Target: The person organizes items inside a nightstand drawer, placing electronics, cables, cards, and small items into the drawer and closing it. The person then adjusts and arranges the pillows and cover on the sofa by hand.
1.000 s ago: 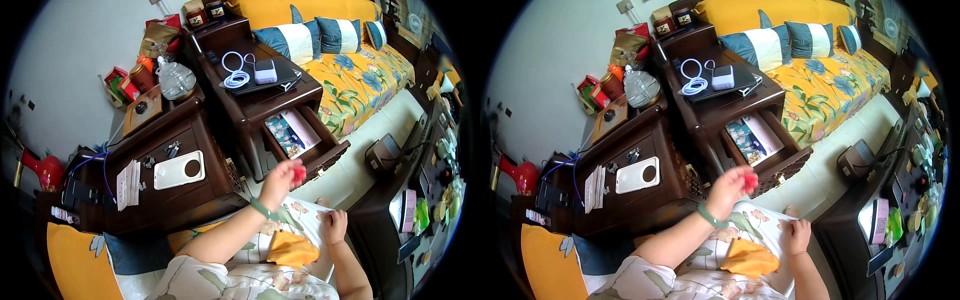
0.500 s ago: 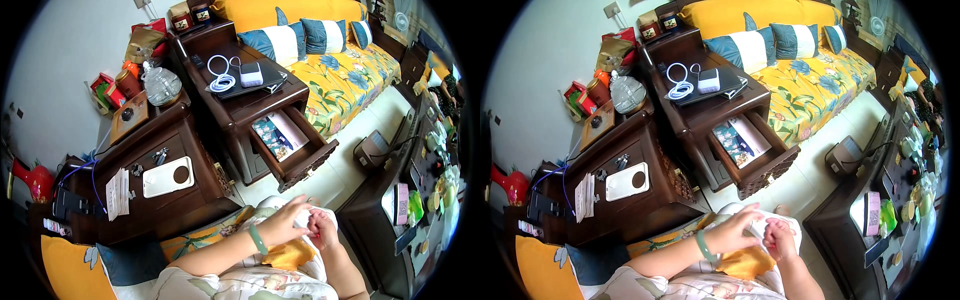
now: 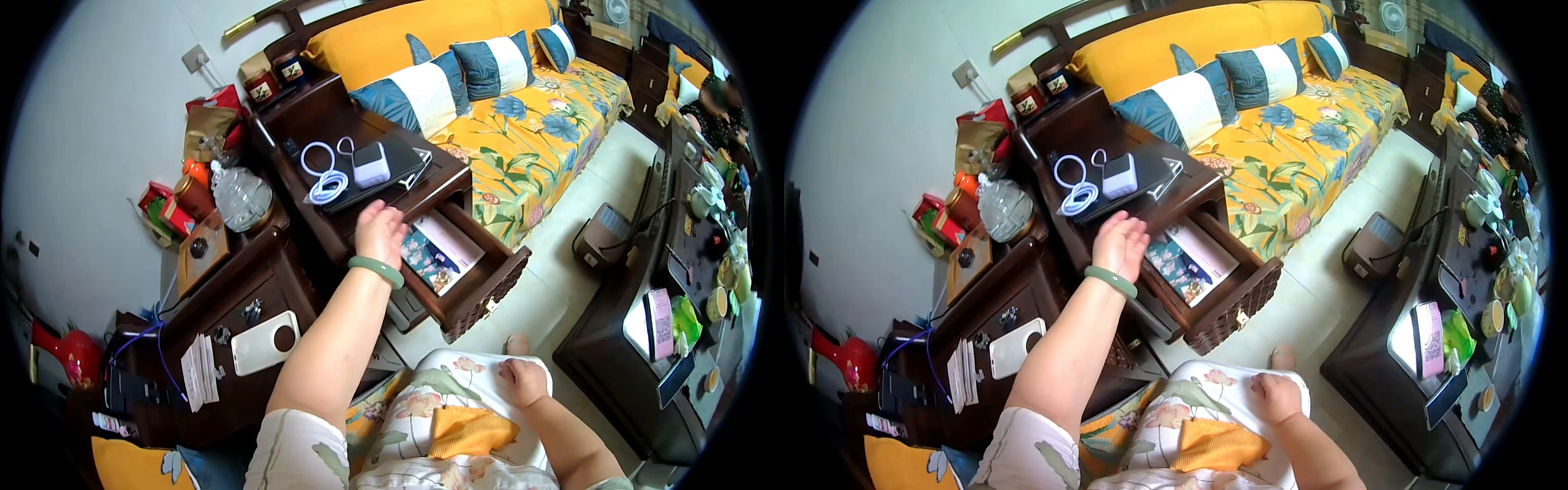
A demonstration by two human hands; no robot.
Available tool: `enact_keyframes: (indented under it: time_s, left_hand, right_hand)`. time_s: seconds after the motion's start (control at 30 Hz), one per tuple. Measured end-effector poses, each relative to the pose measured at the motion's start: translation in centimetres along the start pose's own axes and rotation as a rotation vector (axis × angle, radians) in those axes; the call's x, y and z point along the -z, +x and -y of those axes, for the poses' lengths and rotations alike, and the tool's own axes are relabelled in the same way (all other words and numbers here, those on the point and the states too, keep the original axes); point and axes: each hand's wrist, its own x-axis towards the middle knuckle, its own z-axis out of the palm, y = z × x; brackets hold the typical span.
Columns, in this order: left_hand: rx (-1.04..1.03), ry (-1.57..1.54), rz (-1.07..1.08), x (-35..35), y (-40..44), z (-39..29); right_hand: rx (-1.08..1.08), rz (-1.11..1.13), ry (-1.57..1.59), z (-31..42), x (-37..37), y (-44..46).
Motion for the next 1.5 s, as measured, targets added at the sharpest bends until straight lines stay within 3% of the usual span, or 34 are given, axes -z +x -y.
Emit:
enact_keyframes:
  time_s: [0.07, 0.13, 0.17, 0.37, 0.6, 0.77, 0.8, 0.87, 0.9, 1.07, 1.13, 1.2, 1.23, 1.27, 1.33, 1.37, 1.4, 1.47, 1.5]
  left_hand:
    - [-0.422, 0.424, -0.039, -0.6, 3.2, 0.1]
    - [-0.899, 1.041, -0.080, -1.9, 4.2, -1.8]
    - [-0.960, 1.221, -0.098, -2.1, 5.3, -2.2]
    - [-0.449, 1.618, -0.254, -4.2, 7.8, -3.3]
    - [-0.541, 1.599, -0.226, -2.9, 8.6, -3.3]
    - [-0.544, 1.322, -0.121, -1.4, 8.2, -4.0]
    - [-0.480, 1.266, -0.091, -1.8, 7.1, -4.4]
    - [-0.409, 0.699, 0.125, -0.8, 7.9, -2.9]
    - [-0.316, 0.498, 0.163, -2.4, 4.5, -3.4]
    - [0.013, 0.187, 0.362, -3.8, -4.0, -2.5]
    - [-0.003, 0.255, 0.535, -3.4, -7.6, -0.8]
    - [-0.053, 0.584, 0.781, -2.2, -11.5, 0.4]
    - [-0.242, 0.742, 0.921, -1.7, -12.8, 1.0]
    - [-0.432, 0.900, 1.053, -1.0, -14.0, 1.6]
    - [-0.526, 1.220, 1.221, 0.5, -16.4, 2.2]
    - [-0.515, 1.264, 1.287, 1.5, -17.1, 3.0]
    - [-0.501, 1.307, 1.350, 2.5, -17.9, 4.0]
    - [-0.500, 1.367, 1.458, 4.7, -19.1, 5.9]
    - [-0.454, 1.394, 1.459, 4.9, -19.8, 5.9]
  right_hand:
    - [0.012, -0.009, 0.000, 0.2, 0.1, 0.3]
    - [0.006, 0.019, -0.012, 0.2, 0.4, 0.5]
    - [0.016, 0.040, -0.038, 0.2, 0.4, 0.6]
    - [0.052, 0.025, 0.040, -0.6, -0.4, 0.8]
    - [0.049, 0.022, 0.019, -0.6, -0.2, 0.8]
    - [0.044, 0.024, 0.008, -0.8, -0.8, 0.7]
    - [0.041, 0.028, 0.022, -0.9, -0.9, 0.7]
    - [0.036, 0.027, 0.028, -1.1, -1.0, 0.4]
    - [0.039, 0.027, 0.021, -1.0, -0.9, 0.5]
    - [0.025, 0.027, 0.035, -0.5, -0.3, 0.6]
    - [0.010, 0.026, 0.102, -0.6, -0.3, 0.5]
    - [-0.437, 0.007, 0.692, -0.5, -1.4, 0.0]
    - [-0.670, 0.006, 0.980, -0.6, -1.6, -0.2]
    - [-0.728, 0.082, 1.233, -1.1, -1.0, -0.4]
    - [-0.845, 0.239, 1.753, -1.3, 1.8, -1.5]
    - [-0.754, 0.313, 1.648, 1.3, 4.0, -1.3]
    - [-0.830, 0.325, 1.637, 2.6, 4.6, -1.7]
    - [-1.032, 0.630, 1.432, 2.2, 4.2, -2.8]
    - [-0.792, 0.537, 1.441, 3.7, 4.9, -3.6]
